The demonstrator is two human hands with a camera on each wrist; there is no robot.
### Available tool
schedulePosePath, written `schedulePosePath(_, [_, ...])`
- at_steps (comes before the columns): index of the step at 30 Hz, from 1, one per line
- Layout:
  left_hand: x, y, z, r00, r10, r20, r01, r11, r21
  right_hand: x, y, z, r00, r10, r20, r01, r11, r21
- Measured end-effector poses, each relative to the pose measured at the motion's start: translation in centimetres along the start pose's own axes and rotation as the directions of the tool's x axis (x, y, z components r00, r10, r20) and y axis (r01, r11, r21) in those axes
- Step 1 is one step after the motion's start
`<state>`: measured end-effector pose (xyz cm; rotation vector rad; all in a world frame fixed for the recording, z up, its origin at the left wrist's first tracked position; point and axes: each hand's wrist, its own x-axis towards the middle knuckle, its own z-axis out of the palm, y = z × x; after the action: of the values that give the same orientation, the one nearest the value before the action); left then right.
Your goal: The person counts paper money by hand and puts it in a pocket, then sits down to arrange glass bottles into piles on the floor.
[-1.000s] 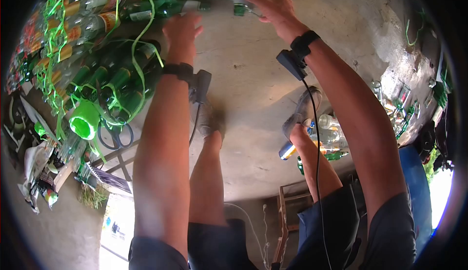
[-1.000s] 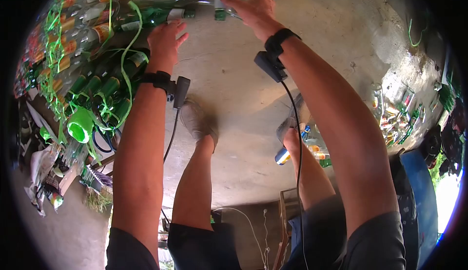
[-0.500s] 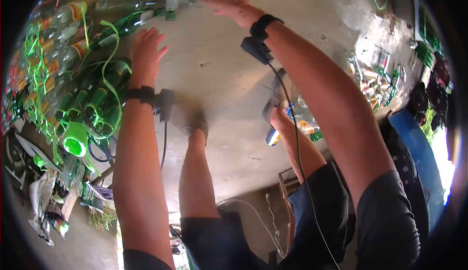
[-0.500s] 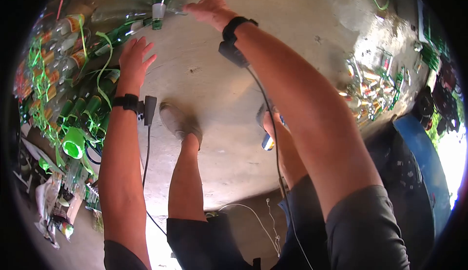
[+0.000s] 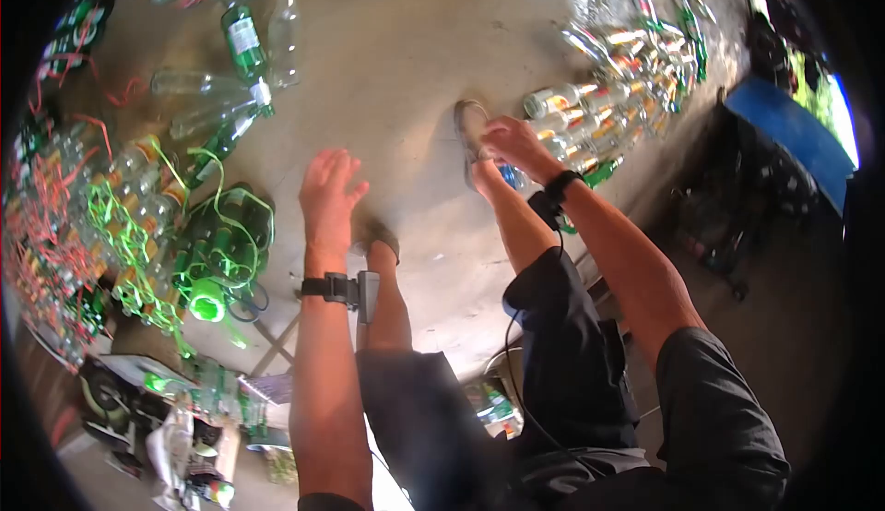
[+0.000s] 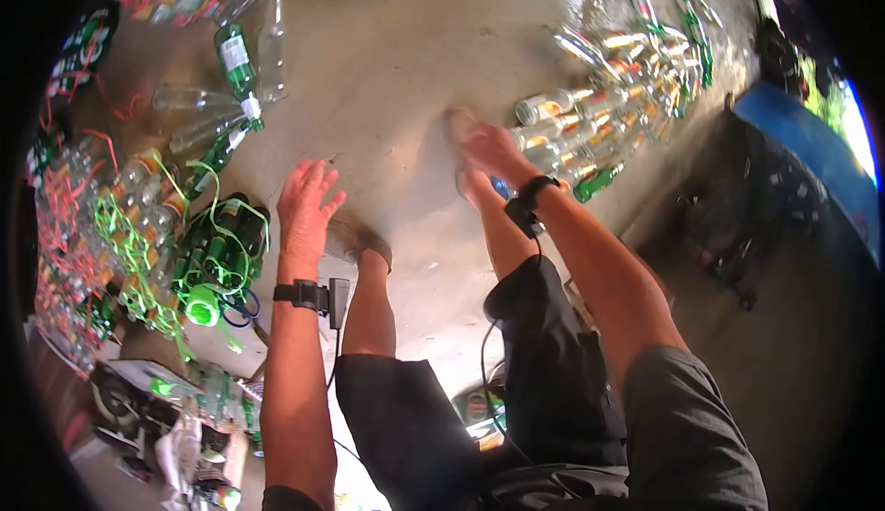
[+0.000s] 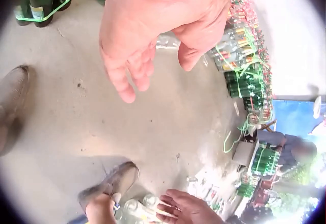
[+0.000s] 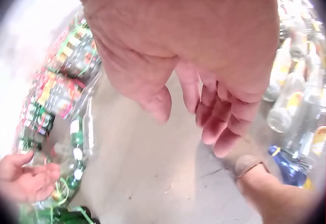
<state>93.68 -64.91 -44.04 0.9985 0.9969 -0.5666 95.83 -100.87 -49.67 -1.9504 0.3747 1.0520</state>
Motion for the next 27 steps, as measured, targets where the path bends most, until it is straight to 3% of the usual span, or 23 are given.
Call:
schedulePosePath(2, [-2.3, 0.8, 1.8, 0.999, -0.025, 0.034, 0.023, 0.999, 0.037, -5.5, 0.4, -3.0, 0.957, 0.289, -0.020, -0.274, 0.925, 0.262])
schedulePosePath(3, [-3.3, 1.0, 2.6, 0.998, -0.050, 0.043, 0.048, 0.998, 0.050, -7.6, 0.0, -4.1, 0.922, 0.382, -0.059, -0.354, 0.896, 0.268])
schedulePosePath(8, [-7.0, 2.8, 5.5, 0.997, -0.052, 0.061, 0.044, 0.990, 0.132, -12.9, 5.4, -8.3, 0.813, 0.571, -0.118, -0.527, 0.806, 0.270])
schedulePosePath(12, [-10.5, 4.5, 7.3, 0.999, -0.019, 0.044, 0.009, 0.978, 0.207, -15.5, 8.6, -10.6, 0.786, 0.615, -0.060, -0.581, 0.768, 0.268])
schedulePosePath(15, [-13.6, 6.6, 9.5, 0.999, -0.005, 0.047, -0.006, 0.972, 0.233, -17.9, 7.7, -12.1, 0.784, 0.617, -0.061, -0.573, 0.759, 0.310])
schedulePosePath(19, [-15.1, 7.1, 13.1, 0.996, -0.005, 0.087, -0.009, 0.986, 0.167, -19.7, 9.3, -13.6, 0.763, 0.645, -0.053, -0.590, 0.727, 0.351])
schedulePosePath(21, [-14.0, 6.3, 14.9, 0.988, -0.049, 0.148, 0.019, 0.980, 0.196, -20.7, 10.1, -13.9, 0.750, 0.656, -0.087, -0.585, 0.718, 0.378])
schedulePosePath(27, [-11.6, 3.8, 19.1, 0.956, -0.206, 0.210, 0.134, 0.940, 0.314, -23.1, 11.4, -12.2, 0.732, 0.681, -0.001, -0.595, 0.641, 0.484])
